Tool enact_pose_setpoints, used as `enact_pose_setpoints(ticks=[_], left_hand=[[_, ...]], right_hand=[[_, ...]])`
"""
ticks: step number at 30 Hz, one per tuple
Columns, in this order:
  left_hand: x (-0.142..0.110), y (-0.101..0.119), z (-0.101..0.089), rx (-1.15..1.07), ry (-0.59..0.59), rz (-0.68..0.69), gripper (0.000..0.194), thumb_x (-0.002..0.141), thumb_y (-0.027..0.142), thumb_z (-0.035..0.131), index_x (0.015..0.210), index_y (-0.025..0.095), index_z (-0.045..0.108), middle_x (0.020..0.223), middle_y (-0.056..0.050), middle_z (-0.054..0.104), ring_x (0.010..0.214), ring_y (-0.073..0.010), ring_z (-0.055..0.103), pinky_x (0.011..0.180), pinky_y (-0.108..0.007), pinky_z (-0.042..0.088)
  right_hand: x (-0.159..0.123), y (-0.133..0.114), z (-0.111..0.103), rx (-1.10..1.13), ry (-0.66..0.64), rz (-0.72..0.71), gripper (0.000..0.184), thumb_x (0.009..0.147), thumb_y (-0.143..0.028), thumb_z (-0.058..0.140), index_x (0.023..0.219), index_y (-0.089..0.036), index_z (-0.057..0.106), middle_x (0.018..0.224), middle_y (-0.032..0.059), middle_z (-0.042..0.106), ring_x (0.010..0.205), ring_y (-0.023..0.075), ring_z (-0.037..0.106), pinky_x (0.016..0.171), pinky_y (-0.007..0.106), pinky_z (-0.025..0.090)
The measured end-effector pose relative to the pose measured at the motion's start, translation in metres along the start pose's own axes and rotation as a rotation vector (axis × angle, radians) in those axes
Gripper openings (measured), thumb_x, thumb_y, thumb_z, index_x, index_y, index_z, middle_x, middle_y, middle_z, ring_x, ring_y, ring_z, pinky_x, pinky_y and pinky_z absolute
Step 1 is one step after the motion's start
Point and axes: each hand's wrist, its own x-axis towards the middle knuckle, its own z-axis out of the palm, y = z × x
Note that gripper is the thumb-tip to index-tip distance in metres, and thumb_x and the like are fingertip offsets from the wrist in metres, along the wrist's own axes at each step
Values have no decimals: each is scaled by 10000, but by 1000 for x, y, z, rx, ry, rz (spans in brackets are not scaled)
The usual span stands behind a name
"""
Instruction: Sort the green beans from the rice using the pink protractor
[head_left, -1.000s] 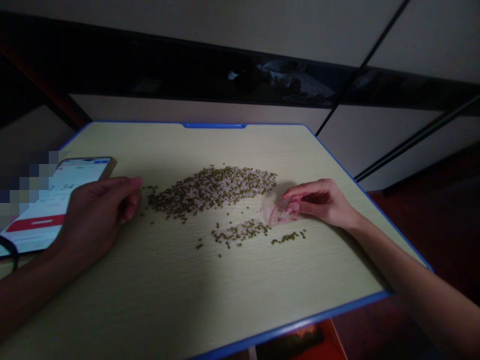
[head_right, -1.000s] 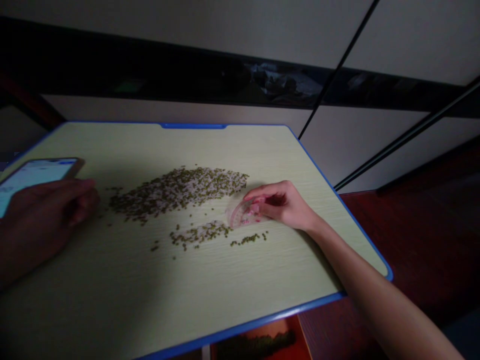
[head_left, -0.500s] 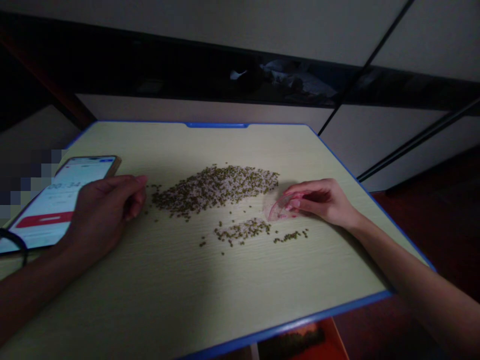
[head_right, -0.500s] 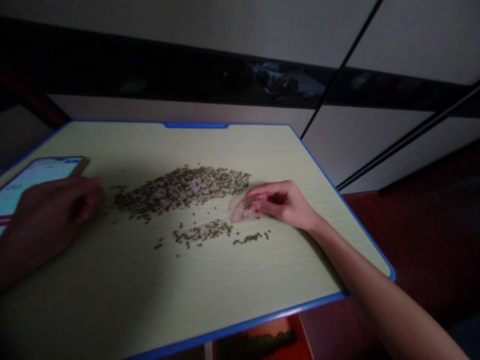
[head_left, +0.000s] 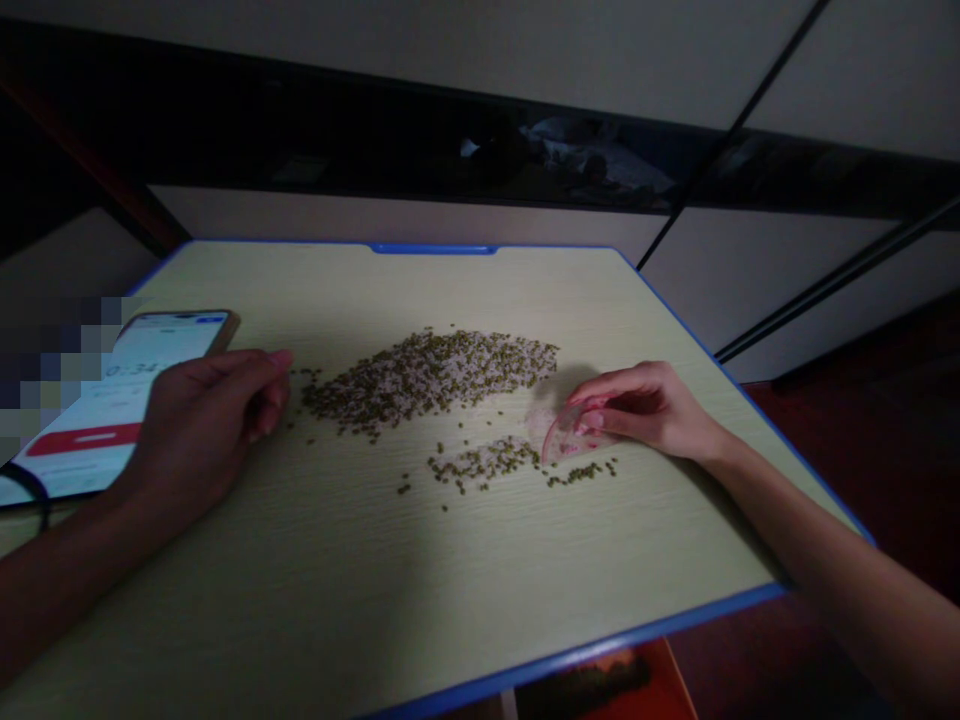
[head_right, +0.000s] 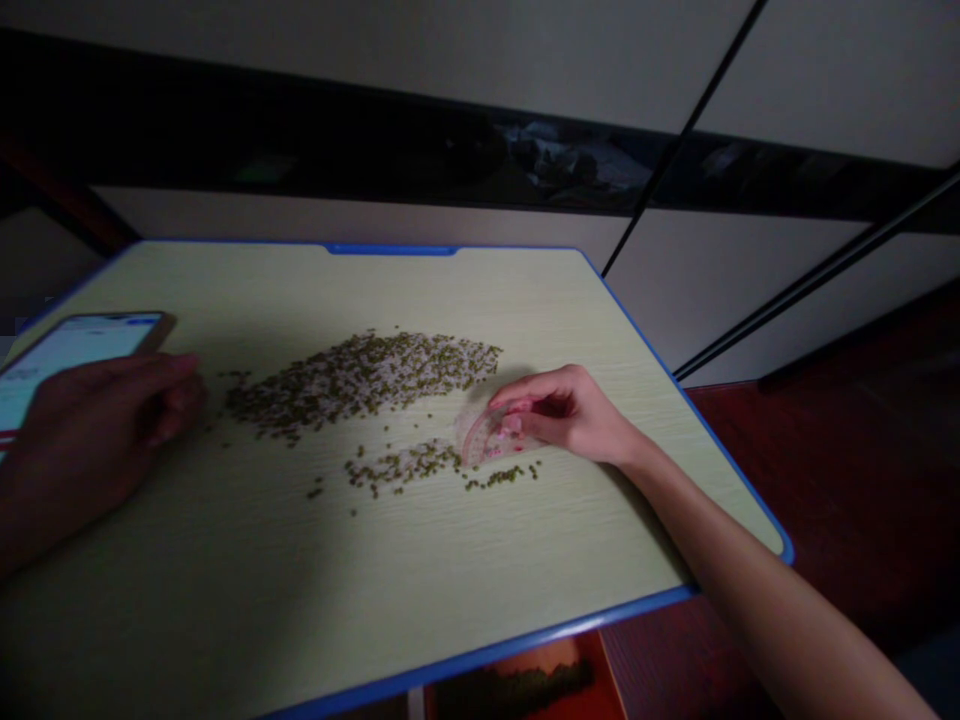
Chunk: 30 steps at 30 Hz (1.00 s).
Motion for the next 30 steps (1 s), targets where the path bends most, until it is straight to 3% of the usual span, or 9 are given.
enact_pose_setpoints(ticks=[10, 24, 30], left_hand=[[-1, 2, 2, -7, 6, -6, 305, 643, 178, 529, 350, 175, 444, 336, 36, 391, 322, -49, 331, 341, -194, 238], [3, -5, 0, -14, 3, 17, 273, 631, 179, 552, 374, 172, 461, 343, 35, 409, 322, -51, 344, 337, -189, 241], [0, 2, 2, -29, 33, -38, 288, 629, 148, 537, 356, 169, 448, 341, 33, 406, 318, -49, 342, 330, -185, 238]], right_hand=[[2, 0, 3, 5, 96, 9, 173, 682, -90, 660, 819, -165, 735, 636, 12, 676, 534, 84, 582, 487, 186, 471], [3, 1, 9, -38, 124, 2, 150, 698, -160, 666, 834, -152, 729, 654, 29, 682, 542, 101, 591, 485, 203, 494], [3, 3, 10, -23, 122, 5, 169, 690, -131, 669, 847, -151, 728, 639, 19, 667, 525, 93, 582, 481, 199, 488]])
